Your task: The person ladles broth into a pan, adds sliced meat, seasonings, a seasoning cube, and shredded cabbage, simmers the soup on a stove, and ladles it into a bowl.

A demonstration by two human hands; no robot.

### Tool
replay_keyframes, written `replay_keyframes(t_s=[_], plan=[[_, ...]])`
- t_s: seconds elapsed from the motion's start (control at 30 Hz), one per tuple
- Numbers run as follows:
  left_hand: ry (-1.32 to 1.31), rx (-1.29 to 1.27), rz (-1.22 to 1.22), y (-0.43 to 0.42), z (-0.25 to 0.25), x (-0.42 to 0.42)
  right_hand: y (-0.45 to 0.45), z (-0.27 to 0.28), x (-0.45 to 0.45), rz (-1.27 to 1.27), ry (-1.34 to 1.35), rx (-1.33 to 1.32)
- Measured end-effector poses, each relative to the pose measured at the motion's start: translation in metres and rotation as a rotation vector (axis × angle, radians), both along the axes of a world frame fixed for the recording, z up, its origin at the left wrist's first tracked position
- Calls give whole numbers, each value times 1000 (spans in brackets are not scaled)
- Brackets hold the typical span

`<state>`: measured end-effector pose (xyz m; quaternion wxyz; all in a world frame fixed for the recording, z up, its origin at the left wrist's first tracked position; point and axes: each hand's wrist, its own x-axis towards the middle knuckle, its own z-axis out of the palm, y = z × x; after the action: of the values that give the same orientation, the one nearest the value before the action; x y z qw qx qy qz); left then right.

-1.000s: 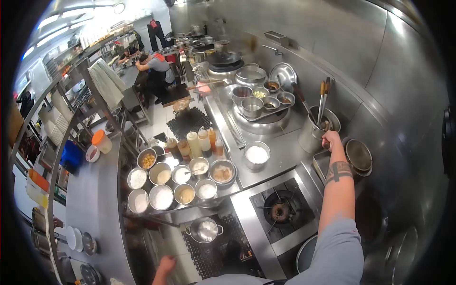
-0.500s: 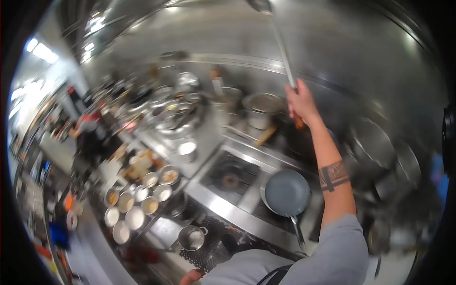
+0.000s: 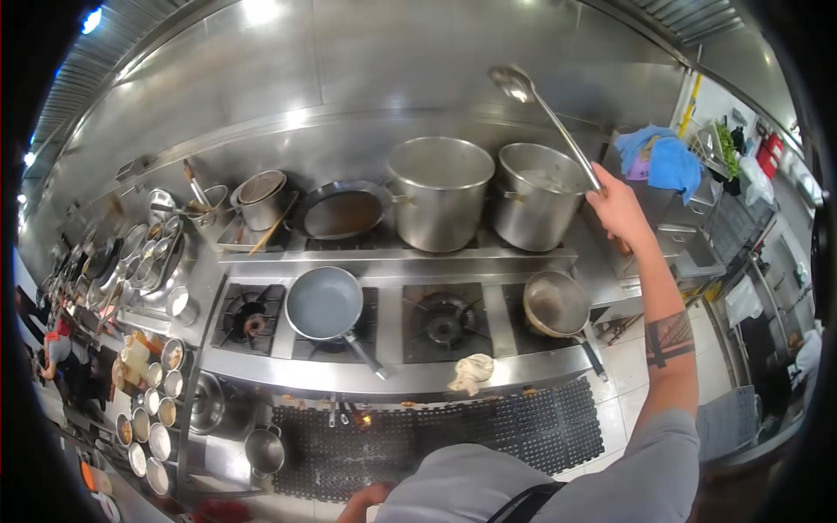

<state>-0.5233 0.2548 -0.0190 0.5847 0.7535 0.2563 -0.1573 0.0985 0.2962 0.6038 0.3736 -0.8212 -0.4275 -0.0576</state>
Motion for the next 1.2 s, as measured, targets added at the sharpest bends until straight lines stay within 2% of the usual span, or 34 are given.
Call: replay_keyframes(t_s=[0.07,0.13,0.2,0.23,0.3,0.33,0.4,0.43,0.47,0.5,0.53,0.57,0.6,0.63,0.67,0.7,0.73,0.8,0.83,0.9,0.93,1.0,1.07,1.13,1.17,1.2], plan=[[37,25,58,-15,28,58,-30,5,41,-34,-95,-259],[61,1,34,-20,36,115,-45,-10,108,11,-333,-260],[76,-28,24,-22,37,185,-57,-5,145,0,-178,-433],[13,-24,2,-23,32,225,-57,1,159,5,-185,-438],[-64,-13,-6,-28,31,311,-45,15,196,65,-152,-764],[-93,-149,19,-34,36,358,-36,13,218,75,-165,-763],[-117,-429,125,-50,55,462,-7,9,267,160,-208,-973],[-101,-576,202,-62,67,510,5,0,289,151,-263,-989],[-98,-586,222,-72,71,555,16,-6,310,172,-265,-998],[-137,-699,323,-88,74,593,23,-15,327,170,-352,-1043],[-182,-806,425,-98,77,621,29,-21,344,165,-444,-1082],[-188,-814,443,-103,81,646,31,-30,361,167,-498,-983],[-169,-951,544,-109,85,668,35,-46,387,187,-508,-989],[-155,-1081,645,-111,90,689,43,-63,419,252,-545,-902],[-169,-1074,663,-106,96,704,51,-71,441,314,-576,-803],[-212,-1182,655,-104,102,710,51,-58,433,292,-453,-866],[-250,-1289,646,-103,116,714,54,-54,437,308,-448,-856],[-184,-1240,755,-102,126,725,62,-48,448,228,-193,-954],[-127,-1158,817,-103,117,728,66,-44,450,245,-183,-953],[-80,-909,966,-107,103,732,75,-39,457,175,67,-1005],[-73,-906,979,-108,111,729,79,-45,466,188,74,-1007],[39,-293,826,-92,141,716,91,-60,487,332,381,-843],[23,-278,788,-81,198,706,99,-63,491,351,444,-828],[53,-240,750,-77,243,693,100,-67,492,357,768,-657],[44,-229,719,-73,254,684,100,-71,496,363,769,-653],[42,-225,723,-69,273,682,98,-76,506,384,1037,-533]])
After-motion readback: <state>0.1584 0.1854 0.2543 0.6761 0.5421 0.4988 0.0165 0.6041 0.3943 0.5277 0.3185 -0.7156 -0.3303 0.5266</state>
